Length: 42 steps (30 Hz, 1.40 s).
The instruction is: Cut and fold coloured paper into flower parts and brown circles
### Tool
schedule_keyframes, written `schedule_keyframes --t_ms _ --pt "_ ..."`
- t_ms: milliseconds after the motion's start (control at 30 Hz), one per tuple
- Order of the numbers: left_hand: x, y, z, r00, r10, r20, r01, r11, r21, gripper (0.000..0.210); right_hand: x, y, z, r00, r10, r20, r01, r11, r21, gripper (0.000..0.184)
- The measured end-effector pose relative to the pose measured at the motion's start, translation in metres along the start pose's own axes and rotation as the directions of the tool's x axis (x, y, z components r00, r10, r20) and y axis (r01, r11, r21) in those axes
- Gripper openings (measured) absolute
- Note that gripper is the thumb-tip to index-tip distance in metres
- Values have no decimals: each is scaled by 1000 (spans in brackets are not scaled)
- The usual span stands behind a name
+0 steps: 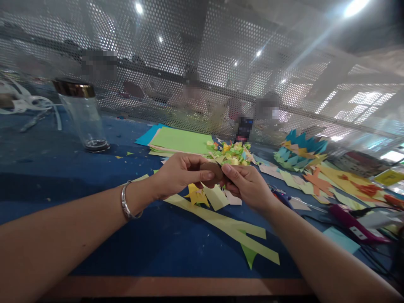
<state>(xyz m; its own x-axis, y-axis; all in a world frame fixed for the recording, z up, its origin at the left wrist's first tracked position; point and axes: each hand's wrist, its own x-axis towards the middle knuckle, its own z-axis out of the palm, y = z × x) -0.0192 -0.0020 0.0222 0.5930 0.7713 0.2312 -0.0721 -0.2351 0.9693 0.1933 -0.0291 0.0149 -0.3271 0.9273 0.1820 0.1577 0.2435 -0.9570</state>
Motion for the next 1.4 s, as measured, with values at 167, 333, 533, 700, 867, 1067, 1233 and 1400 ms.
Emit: schedule_keyframes --t_ms 167,333,533,700,867,1067,1233,1400 --pt "1 0 -1 999 11 -30 -10 999 39 17 0 -1 -1 1000 -5 4 5 999 -31 50" --pt "1 -1 -2 999 28 -39 -25 997 73 18 0 1 -2 1000 -17 1 17 999 -37 49" --pt "1 -2 -3 997 42 -71 -32 991 129 19 -1 -1 -2 999 -46 -7 46 996 -76 49" --pt "1 -3 -4 997 42 -62 -33 990 138 18 -1 -3 -2 997 -70 -17 67 990 -123 48" --pt "1 -3 -6 998 41 -44 -34 988 152 17 -1 -2 -4 995 -102 -20 97 980 -171 48" --pt "1 -1 -5 999 37 -26 -33 988 149 13 -1 -4 -5 993 -114 -27 102 957 -270 49" --pt "1 2 -5 1000 20 -7 -19 988 154 10 -1 -4 -6 991 -134 -29 118 943 -312 49" --pt "2 3 -6 1000 18 16 -20 992 123 9 -1 -3 -6 991 -132 -27 117 943 -313 49"
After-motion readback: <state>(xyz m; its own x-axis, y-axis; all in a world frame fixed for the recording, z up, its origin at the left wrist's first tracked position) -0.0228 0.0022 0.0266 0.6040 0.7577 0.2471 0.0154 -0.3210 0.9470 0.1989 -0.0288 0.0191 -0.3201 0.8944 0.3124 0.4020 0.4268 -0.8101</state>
